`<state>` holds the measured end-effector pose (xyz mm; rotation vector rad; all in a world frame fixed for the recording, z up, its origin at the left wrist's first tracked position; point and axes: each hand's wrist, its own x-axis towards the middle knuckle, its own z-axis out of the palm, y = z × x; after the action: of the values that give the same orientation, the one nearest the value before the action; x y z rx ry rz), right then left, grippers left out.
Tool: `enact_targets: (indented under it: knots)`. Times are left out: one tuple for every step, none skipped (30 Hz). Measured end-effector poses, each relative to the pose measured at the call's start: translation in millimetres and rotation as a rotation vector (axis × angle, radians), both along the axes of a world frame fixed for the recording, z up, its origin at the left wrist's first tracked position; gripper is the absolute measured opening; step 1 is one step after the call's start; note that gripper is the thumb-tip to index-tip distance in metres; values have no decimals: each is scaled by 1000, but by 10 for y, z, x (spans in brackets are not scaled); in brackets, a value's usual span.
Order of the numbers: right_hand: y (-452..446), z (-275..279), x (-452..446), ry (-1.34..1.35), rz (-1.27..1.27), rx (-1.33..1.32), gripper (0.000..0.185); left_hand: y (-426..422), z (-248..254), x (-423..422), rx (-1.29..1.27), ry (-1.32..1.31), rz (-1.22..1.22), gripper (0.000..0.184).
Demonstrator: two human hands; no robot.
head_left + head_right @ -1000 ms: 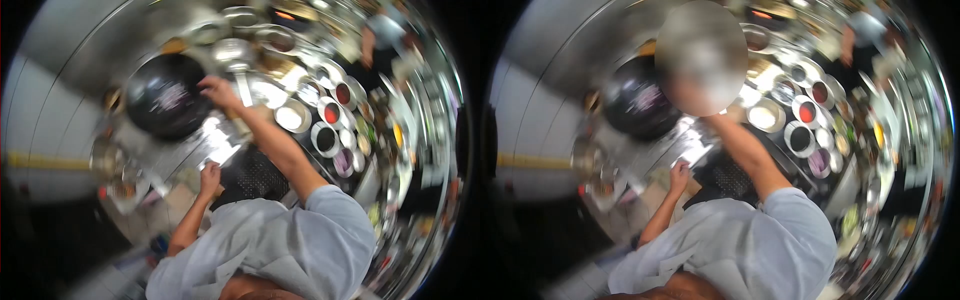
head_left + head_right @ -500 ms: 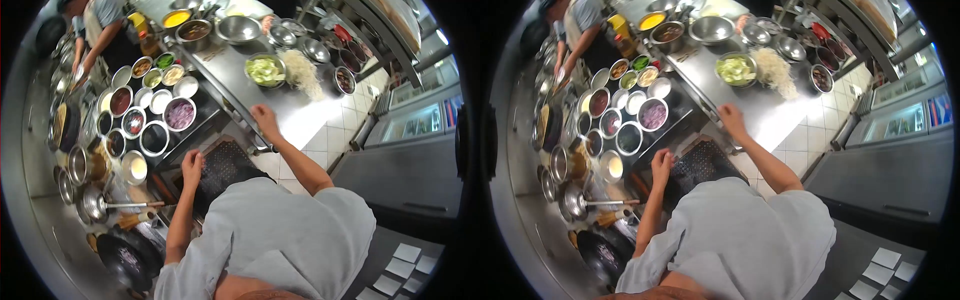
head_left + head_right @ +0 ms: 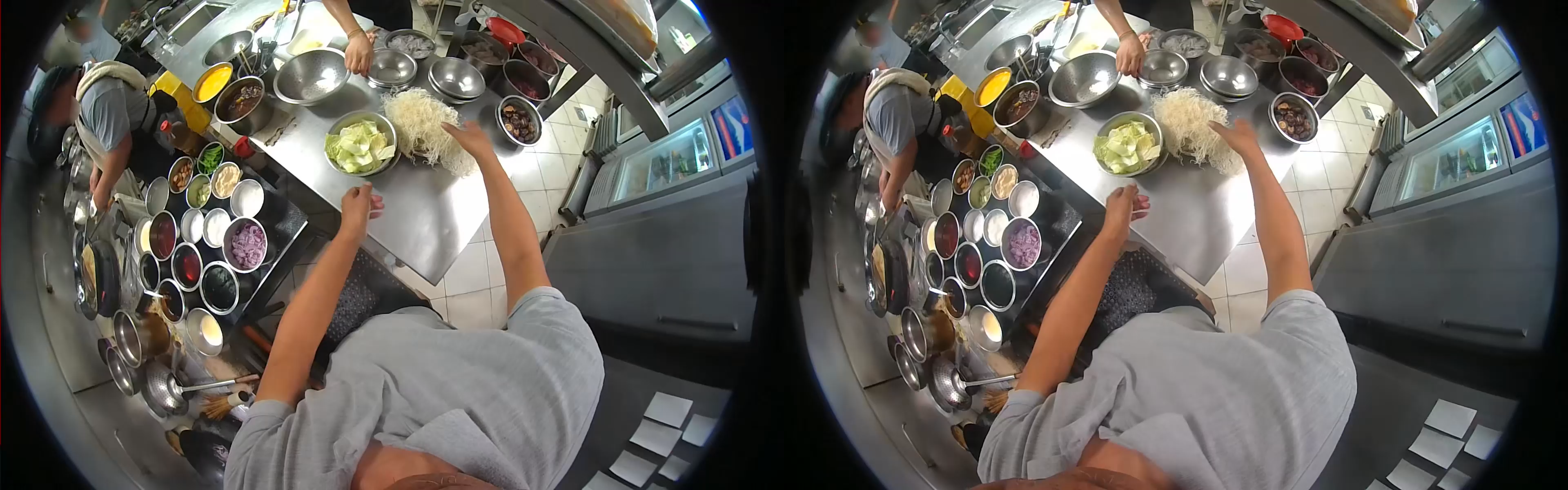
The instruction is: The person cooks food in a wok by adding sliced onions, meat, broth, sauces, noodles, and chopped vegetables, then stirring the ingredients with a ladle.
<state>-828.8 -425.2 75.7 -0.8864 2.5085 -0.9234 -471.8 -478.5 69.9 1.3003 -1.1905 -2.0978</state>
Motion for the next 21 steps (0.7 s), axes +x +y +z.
enact_targets:
  knots:
    - [-55,-24,-20,3,48,66,103,56,-41,-64,-1,-3,-1,38]
    - [-108,-53,-25,5,96,133,103,107,-80,-127,21,3,0,38]
    - [-105,79,49,2,96,131,103,141,-140,-193,42,9,2,39]
    - [-46,386,209,-66,154,128,98,161,-204,-261,44,15,15,37]
    - [-3,560,300,-132,213,125,94,181,-220,-329,43,13,17,37]
    - [-2,492,282,-133,218,124,94,199,-222,-398,47,18,18,37]
    - [-10,403,270,-181,219,-57,87,213,-242,-462,51,25,20,37]
    - [-21,325,254,-229,219,-238,80,213,-258,-524,48,24,27,37]
    - [-6,383,285,-231,225,-239,80,198,-303,-589,67,45,0,43]
    - [33,498,330,-391,198,-254,72,185,-345,-650,86,66,-27,49]
    - [64,577,365,-551,167,-267,65,175,-386,-719,86,66,-23,49]
    - [75,569,354,-550,169,-266,65,165,-426,-796,100,65,-16,49]
    - [90,561,327,-614,147,-267,60,170,-467,-869,114,66,-10,49]
    - [105,557,299,-677,124,-270,54,180,-507,-933,114,69,-9,49]
    - [121,532,274,-675,125,-271,54,184,-514,-995,124,86,-2,47]
    - [140,500,261,-733,117,-300,50,185,-521,-1052,134,103,5,45]
    - [160,469,245,-792,108,-329,45,187,-528,-1111,133,103,4,45]
    - [192,480,246,-792,108,-330,45,199,-509,-1162,145,121,37,40]
    - [234,487,246,-885,89,-369,44,206,-494,-1200,157,137,70,37]
    - [281,489,248,-978,67,-409,43,194,-480,-1240,157,134,66,37]
    - [338,539,260,-978,61,-413,43,164,-528,-1304,161,160,86,37]
